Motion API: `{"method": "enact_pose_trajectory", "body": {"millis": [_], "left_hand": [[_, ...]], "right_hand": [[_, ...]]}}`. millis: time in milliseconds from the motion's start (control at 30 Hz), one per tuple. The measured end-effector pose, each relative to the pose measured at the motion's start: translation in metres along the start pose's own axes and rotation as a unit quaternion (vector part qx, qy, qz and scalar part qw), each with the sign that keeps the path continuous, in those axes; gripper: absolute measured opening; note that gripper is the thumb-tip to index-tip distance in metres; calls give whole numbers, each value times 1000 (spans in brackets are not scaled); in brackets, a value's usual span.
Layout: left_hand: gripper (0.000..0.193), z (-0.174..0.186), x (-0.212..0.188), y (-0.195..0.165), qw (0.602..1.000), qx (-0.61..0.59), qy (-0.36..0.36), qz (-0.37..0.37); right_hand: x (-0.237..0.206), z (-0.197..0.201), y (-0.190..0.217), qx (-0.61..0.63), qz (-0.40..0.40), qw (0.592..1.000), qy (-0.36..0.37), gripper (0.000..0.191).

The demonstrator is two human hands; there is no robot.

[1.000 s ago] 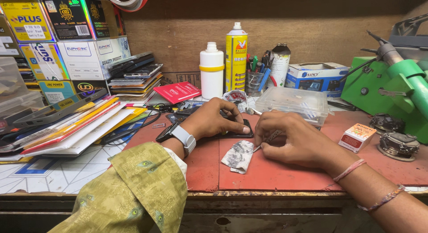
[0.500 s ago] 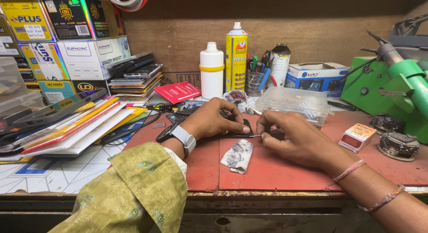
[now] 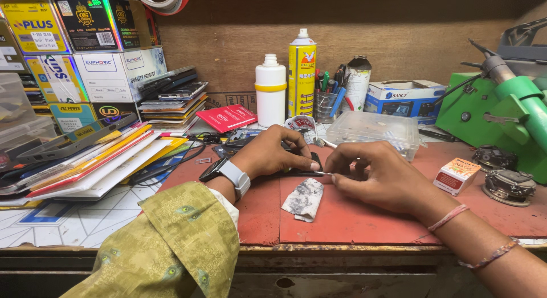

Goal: The person uses a metal spudger to pry and adjust components on a smartphone lying on a red work mat. They repeatedly wipe the device with a cloth and handle a small metal tool while working on the phone's edge.

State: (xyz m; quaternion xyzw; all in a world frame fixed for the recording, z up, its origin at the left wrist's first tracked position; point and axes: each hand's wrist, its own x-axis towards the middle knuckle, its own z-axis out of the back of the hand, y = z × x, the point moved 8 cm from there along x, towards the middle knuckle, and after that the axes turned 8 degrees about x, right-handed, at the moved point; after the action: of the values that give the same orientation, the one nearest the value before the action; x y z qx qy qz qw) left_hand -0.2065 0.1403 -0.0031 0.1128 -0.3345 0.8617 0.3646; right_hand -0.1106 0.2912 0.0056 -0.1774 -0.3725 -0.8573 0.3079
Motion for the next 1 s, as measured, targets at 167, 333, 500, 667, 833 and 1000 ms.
{"method": "enact_pose_trajectory", "body": {"millis": [167,333,500,667,833,1000], "left_hand": [[31,-1,-1,2,1000,0,4,18],[31,0,-2,0,1000,1,5,18],[31,0,-2,-1,1000,1,6,11],[31,0,-4,-2,1000,-4,7,15],[30,0,-7,-6,1000,-4,8,23],[30,-2,-9,-5,999,-25,14,46]], "right_hand": [[-1,-2,2,2,15,1000,20,12],[-2,-2,7,28,58,998,26,11],[-3,-2,14,3,96,995,37,12],[-5,-6,22,-141,141,979,36,16],[-10,-8,29,-180,191,965,21,10],[-13,-5,29,-184,202,962,9,9]]}}
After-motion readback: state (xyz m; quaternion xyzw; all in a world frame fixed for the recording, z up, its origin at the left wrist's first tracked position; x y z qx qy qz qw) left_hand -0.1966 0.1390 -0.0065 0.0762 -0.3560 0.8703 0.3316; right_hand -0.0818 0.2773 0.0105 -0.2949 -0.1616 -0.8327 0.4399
